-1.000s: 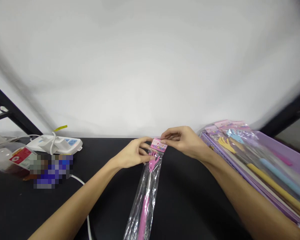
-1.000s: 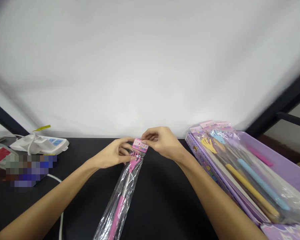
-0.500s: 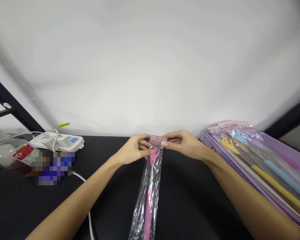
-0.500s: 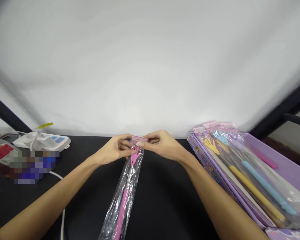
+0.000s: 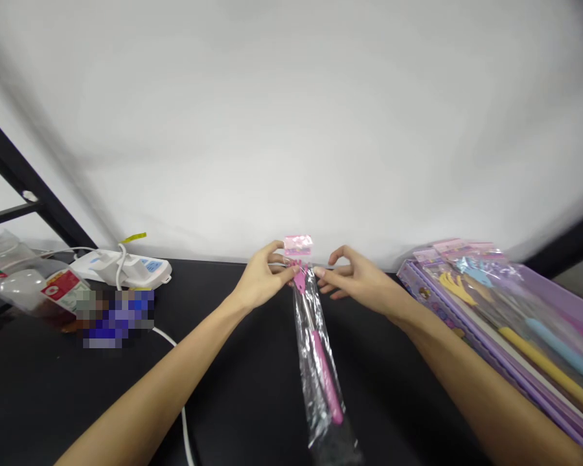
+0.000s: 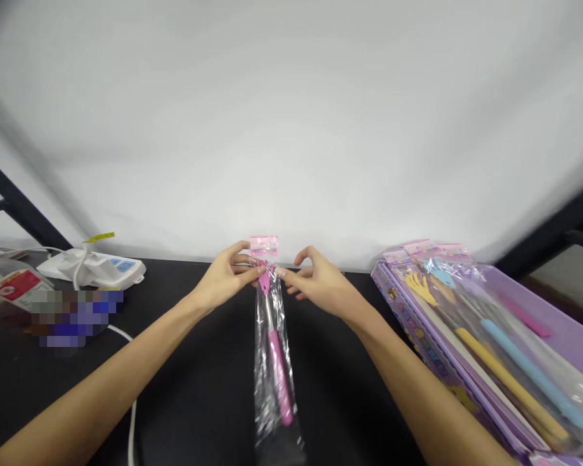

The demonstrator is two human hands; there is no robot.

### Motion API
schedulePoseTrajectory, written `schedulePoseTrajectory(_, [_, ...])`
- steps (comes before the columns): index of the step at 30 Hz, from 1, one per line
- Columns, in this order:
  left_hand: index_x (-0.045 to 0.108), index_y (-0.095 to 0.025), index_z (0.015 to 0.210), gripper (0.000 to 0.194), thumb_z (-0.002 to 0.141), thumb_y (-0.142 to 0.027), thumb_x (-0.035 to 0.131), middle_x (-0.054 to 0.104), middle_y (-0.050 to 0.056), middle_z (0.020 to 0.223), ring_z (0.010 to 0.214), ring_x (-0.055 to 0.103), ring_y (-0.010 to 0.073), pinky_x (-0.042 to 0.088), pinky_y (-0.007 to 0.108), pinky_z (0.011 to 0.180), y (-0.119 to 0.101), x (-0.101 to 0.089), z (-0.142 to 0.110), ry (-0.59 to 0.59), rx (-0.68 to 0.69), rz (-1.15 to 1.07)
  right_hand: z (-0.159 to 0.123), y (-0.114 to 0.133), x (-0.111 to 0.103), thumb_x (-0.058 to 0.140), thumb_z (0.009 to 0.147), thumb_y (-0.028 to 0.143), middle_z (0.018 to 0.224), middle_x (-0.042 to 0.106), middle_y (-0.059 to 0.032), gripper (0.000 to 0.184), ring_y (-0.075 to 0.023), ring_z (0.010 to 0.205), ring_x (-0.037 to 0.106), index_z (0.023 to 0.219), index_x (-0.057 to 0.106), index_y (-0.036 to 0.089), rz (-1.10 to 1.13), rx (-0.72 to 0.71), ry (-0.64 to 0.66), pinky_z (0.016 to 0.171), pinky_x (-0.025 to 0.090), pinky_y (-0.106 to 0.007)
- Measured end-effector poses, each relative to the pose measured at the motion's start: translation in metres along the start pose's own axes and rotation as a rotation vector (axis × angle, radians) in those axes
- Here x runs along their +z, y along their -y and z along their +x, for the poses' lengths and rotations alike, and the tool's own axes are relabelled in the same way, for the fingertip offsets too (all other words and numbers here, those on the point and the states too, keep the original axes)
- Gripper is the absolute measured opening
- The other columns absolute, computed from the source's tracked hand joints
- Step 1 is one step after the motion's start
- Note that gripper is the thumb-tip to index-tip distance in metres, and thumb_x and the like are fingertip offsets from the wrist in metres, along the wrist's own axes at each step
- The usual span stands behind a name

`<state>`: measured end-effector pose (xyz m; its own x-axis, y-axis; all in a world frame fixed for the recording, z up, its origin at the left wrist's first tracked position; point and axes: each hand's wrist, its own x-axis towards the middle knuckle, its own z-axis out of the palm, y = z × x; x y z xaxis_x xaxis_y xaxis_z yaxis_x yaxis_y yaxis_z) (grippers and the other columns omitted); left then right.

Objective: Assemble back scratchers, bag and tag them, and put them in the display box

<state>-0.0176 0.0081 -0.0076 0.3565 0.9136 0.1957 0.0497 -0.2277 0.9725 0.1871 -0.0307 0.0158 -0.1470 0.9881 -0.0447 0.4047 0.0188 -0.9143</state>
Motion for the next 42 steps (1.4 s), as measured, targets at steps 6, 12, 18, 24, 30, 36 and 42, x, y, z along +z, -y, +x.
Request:
schedulePoseTrajectory(6, [0.048, -0.021, 0.11, 0.032, 0.083, -0.023, 0.064, 0.06, 0.006, 0.111, 0.074, 0.068, 0.012, 0.058, 0.029, 0.074, 0.005, 0.008, 0.006, -0.362, 0.029, -0.015, -0.019, 0.003, 0.008, 0.07, 0.077, 0.038, 0.069, 0.06, 0.0036, 0.03, -0.014, 0.068, 0.062, 0.088, 0.048, 0.021, -0.057, -0.081, 0.125, 0.065, 0.048, -0.027])
schedulePoseTrajectory(12, [0.038, -0.024, 0.124, 0.055, 0.081, -0.038, 0.069, 0.05, 0.006, 0.113, 0.086, 0.069, 0.015, 0.059, 0.033, 0.081, -0.015, 0.054, 0.016, -0.22, -0.055, -0.284, -0.04, 0.008, -0.042, 0.067, 0.075, 0.034, 0.064, 0.059, 0.0028, 0.022, -0.0131, 0.058, 0.056, 0.087, 0.056, 0.02, -0.222, -0.115, -0.121, 0.053, 0.039, -0.024])
schedulePoseTrajectory(18, [0.048, -0.023, 0.118, 0.039, 0.086, -0.04, 0.062, 0.051, 0.005, 0.107, 0.072, 0.068, 0.0124, 0.057, 0.026, 0.063, -0.014, 0.121, 0.022, 0.162, -0.1, -0.076, -0.082, -0.002, -0.133, 0.067, 0.072, 0.04, 0.073, 0.068, -0.0027, 0.023, -0.0197, 0.068, 0.064, 0.084, 0.061, 0.022, -0.607, 0.019, -0.593, 0.063, 0.045, -0.029])
schedulePoseTrajectory(24, [0.051, -0.02, 0.115, 0.029, 0.089, -0.032, 0.056, 0.049, 0.007, 0.111, 0.064, 0.064, 0.0086, 0.055, 0.023, 0.057, -0.002, 0.179, 0.029, 0.398, -0.017, 0.079, -0.117, -0.049, -0.174, 0.062, 0.074, 0.038, 0.073, 0.067, -0.0049, 0.016, -0.0242, 0.074, 0.063, 0.078, 0.063, 0.022, -0.904, 0.145, -0.701, 0.066, 0.043, -0.034])
schedulePoseTrajectory(30, [0.055, -0.021, 0.113, 0.027, 0.088, -0.032, 0.053, 0.049, 0.007, 0.113, 0.064, 0.061, 0.0076, 0.054, 0.024, 0.06, 0.004, 0.205, 0.036, 0.468, 0.098, 0.197, -0.135, -0.077, -0.17, 0.062, 0.076, 0.042, 0.105, 0.064, -0.0131, 0.027, -0.0332, 0.102, 0.056, 0.06, 0.065, 0.021, -1.097, 0.021, -0.693, 0.088, 0.04, -0.046])
schedulePoseTrajectory(36, [0.056, -0.022, 0.113, 0.028, 0.088, -0.034, 0.053, 0.059, 0.004, 0.096, 0.069, 0.061, 0.0117, 0.052, 0.025, 0.062, 0.007, 0.191, 0.033, 0.492, 0.145, 0.266, -0.128, -0.046, -0.147, 0.062, 0.076, 0.034, 0.09, 0.064, -0.0087, 0.015, -0.0277, 0.091, 0.057, 0.066, 0.061, 0.022, -0.997, -0.036, -0.697, 0.077, 0.042, -0.037])
schedulePoseTrajectory(42, [0.063, -0.02, 0.104, 0.024, 0.088, -0.035, 0.053, 0.067, 0.003, 0.088, 0.078, 0.063, 0.0167, 0.05, 0.028, 0.07, -0.009, 0.118, 0.029, 0.538, 0.14, 0.481, -0.089, -0.01, -0.101, 0.062, 0.077, 0.037, 0.068, 0.063, -0.0007, 0.017, -0.0176, 0.063, 0.056, 0.069, 0.059, 0.023, -0.781, -0.044, -0.473, 0.058, 0.037, -0.03])
